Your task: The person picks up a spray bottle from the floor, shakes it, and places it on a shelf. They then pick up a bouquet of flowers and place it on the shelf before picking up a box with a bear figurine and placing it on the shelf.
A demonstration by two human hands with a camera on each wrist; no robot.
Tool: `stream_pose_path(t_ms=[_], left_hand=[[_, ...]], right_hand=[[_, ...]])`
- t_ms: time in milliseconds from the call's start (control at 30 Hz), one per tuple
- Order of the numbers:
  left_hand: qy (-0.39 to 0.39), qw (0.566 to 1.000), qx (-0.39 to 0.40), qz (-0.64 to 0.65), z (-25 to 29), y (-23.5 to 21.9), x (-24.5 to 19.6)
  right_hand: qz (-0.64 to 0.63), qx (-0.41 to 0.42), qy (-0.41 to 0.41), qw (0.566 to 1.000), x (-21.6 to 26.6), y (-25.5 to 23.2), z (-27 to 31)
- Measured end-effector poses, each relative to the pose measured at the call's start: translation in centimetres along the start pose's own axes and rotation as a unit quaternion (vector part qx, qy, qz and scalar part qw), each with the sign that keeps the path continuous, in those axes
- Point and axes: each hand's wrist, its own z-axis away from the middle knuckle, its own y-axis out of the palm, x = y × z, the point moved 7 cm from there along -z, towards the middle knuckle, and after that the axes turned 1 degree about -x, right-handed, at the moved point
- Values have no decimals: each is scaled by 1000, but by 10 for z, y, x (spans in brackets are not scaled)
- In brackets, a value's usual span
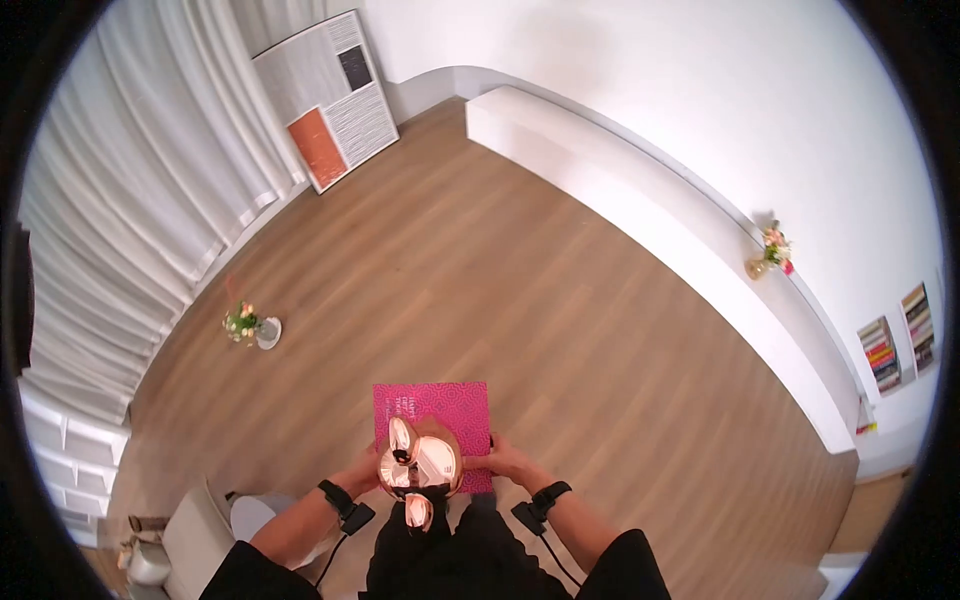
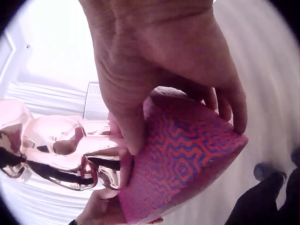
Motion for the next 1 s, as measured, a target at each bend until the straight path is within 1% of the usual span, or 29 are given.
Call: stream_pose_path(t_ms=[33,133,233,267,300,333,400,433,500,533,600,633,700,833,1000], left_hand=[[-2,1000,30,-8,-2,11,-9],[-12,998,44,-44,-8,41,-38],[-41,994,85,-61,-20,60,-60],[-49,991,101,-68,-27,67,-71],[-75,988,108,-76,-28,78,-82],[-68,986,130,-81,-36,84,-92],[-56,980,171,-87,-49,98,-110],[-69,977,175,-97,-59,99,-115],[-99,971,180,-119,-77,98,-118],[-115,968,188,-117,-82,101,-122],[-146,961,204,-118,-92,107,-131],[-149,958,207,-126,-92,114,-140],[-157,955,211,-140,-89,125,-152],[-171,945,238,-145,-111,130,-154],[-175,936,258,-166,-121,147,-165]], right_hand=[[-2,-15,-7,1000,5,-5,4],[-5,-54,-18,998,17,-22,13],[-5,-90,28,996,33,-31,21],[-28,-91,21,995,41,-31,24],[-50,-92,13,994,50,-33,28],[-69,-95,3,993,61,-37,28],[-66,-119,11,991,48,-51,13],[-67,-130,14,989,38,-59,5],[-96,-148,-6,984,50,-64,9],[-112,-158,-17,981,57,-66,12],[-80,-180,-4,980,84,-63,25],[-65,-190,2,980,94,-63,29],[-90,-190,12,978,89,-69,25],[-101,-195,16,976,87,-75,24],[-118,-211,8,970,87,-84,21]])
